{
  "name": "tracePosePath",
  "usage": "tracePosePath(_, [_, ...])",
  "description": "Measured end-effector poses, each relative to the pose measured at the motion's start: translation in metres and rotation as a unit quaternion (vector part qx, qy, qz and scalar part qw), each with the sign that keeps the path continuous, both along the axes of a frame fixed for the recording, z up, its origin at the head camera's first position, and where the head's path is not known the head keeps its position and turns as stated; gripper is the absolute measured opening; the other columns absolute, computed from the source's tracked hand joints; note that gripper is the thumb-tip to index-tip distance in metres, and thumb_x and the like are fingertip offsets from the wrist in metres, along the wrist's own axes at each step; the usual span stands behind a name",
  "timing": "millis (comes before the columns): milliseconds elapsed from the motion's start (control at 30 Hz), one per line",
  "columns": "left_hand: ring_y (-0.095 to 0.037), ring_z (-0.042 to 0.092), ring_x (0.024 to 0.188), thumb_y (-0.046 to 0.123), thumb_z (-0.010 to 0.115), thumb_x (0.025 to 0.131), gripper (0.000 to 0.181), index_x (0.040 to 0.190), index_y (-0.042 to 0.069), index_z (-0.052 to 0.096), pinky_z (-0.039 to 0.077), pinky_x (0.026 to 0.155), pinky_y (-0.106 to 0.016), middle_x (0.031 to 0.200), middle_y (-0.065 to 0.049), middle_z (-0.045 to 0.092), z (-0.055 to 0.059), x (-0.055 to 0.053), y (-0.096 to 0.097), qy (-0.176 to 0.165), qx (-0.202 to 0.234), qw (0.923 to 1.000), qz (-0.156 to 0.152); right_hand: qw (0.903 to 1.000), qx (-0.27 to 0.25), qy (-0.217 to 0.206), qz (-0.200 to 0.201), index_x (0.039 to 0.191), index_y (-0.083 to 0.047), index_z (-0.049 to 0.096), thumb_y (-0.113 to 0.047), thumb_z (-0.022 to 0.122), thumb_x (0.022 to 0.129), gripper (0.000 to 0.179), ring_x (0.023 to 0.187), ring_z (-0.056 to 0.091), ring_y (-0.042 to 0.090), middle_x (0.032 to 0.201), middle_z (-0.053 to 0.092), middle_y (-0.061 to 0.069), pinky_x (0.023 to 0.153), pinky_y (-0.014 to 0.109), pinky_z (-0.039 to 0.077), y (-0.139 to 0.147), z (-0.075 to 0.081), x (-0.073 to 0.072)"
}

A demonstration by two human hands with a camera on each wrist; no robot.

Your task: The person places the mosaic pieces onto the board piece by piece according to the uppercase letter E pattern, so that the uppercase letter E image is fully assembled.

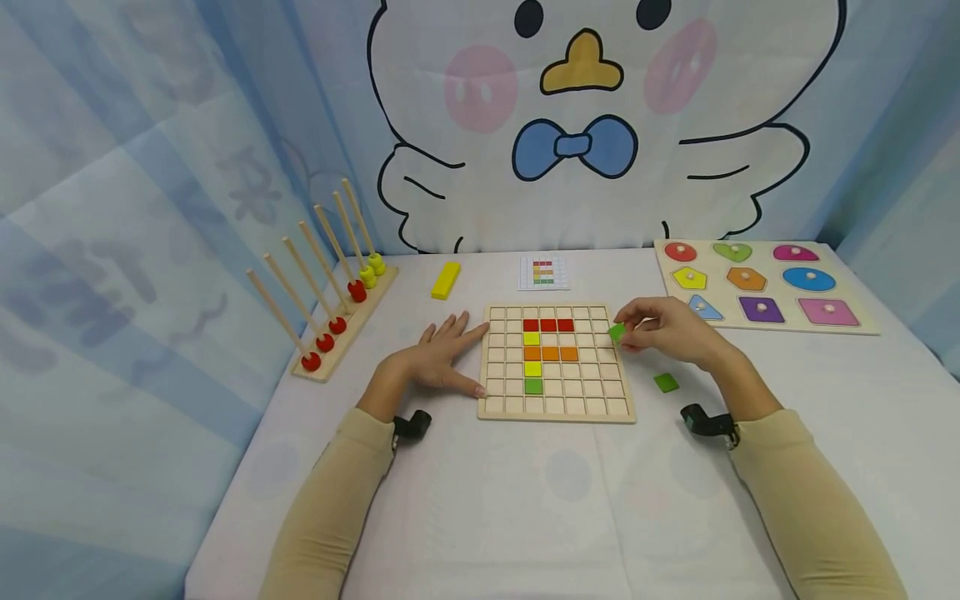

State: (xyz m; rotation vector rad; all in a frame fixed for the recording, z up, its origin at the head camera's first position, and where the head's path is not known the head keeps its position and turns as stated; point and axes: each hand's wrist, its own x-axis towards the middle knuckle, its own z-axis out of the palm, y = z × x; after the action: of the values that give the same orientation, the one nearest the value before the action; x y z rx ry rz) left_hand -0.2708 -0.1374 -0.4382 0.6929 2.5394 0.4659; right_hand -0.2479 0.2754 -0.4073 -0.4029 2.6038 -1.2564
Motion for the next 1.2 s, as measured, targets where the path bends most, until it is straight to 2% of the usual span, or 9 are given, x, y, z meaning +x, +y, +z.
tracePosePath(167, [-0.029, -0.018, 0.162, 0.072, 0.077, 0.080, 0.120, 0.168, 0.035, 0.005, -0.012, 0.128, -0.057, 0.175, -0.009, -0.016, -0.001, 0.000, 0.000, 0.001, -0.001, 1.0000, -0.001, 0.9996, -0.022, -0.006, 0.014, 0.125, -0.001, 0.067, -0.005, 0.064, 0.100, 0.025, 0.091, 0.075, 0.021, 0.114, 0.063, 0.019, 0.081, 0.018, 0.057, -0.006, -0.002, 0.000])
tracePosePath(267, [-0.029, -0.018, 0.162, 0.072, 0.077, 0.080, 0.120, 0.168, 0.035, 0.004, -0.012, 0.128, -0.057, 0.175, -0.009, -0.016, -0.001, -0.001, 0.000, 0.001, -0.002, 1.0000, -0.002, 0.9995, -0.025, -0.001, 0.020, 0.124, -0.002, 0.068, -0.009, 0.070, 0.099, 0.026, 0.090, 0.075, 0.024, 0.110, 0.065, 0.017, 0.080, 0.018, 0.057, -0.012, -0.002, 0.000])
tracePosePath(400, [-0.029, -0.018, 0.162, 0.071, 0.077, 0.079, 0.121, 0.169, 0.035, 0.005, -0.012, 0.128, -0.057, 0.175, -0.009, -0.015, -0.001, -0.001, 0.000, 0.001, 0.000, 1.0000, -0.001, 0.9991, -0.015, 0.027, 0.030, 0.118, -0.003, 0.071, -0.016, 0.080, 0.093, 0.029, 0.084, 0.068, 0.024, 0.098, 0.067, 0.013, 0.074, 0.021, 0.056, -0.019, -0.002, 0.001])
tracePosePath(500, [-0.029, -0.018, 0.162, 0.071, 0.078, 0.079, 0.121, 0.169, 0.035, 0.005, -0.013, 0.128, -0.057, 0.175, -0.008, -0.015, -0.001, -0.001, 0.000, 0.001, 0.002, 1.0000, -0.001, 0.9983, -0.008, 0.047, 0.034, 0.115, -0.004, 0.074, -0.017, 0.081, 0.092, 0.028, 0.082, 0.062, 0.022, 0.093, 0.068, 0.011, 0.071, 0.022, 0.054, -0.024, -0.002, 0.002])
tracePosePath(800, [-0.030, -0.019, 0.162, 0.070, 0.078, 0.080, 0.120, 0.169, 0.034, 0.006, -0.012, 0.128, -0.057, 0.175, -0.009, -0.016, 0.000, 0.000, 0.000, -0.004, 0.004, 1.0000, 0.000, 0.9981, 0.014, 0.046, 0.039, 0.114, -0.006, 0.075, -0.017, 0.083, 0.090, 0.027, 0.080, 0.062, 0.023, 0.090, 0.067, 0.009, 0.068, 0.022, 0.051, -0.038, -0.001, 0.006])
tracePosePath(1200, [-0.029, -0.018, 0.162, 0.071, 0.078, 0.079, 0.120, 0.169, 0.035, 0.006, -0.012, 0.128, -0.057, 0.175, -0.008, -0.015, -0.001, -0.001, -0.001, -0.002, 0.005, 1.0000, 0.001, 0.9952, 0.025, 0.068, 0.065, 0.106, -0.007, 0.078, -0.017, 0.087, 0.085, 0.025, 0.072, 0.058, 0.019, 0.080, 0.067, 0.001, 0.060, 0.023, 0.046, -0.052, -0.006, 0.007])
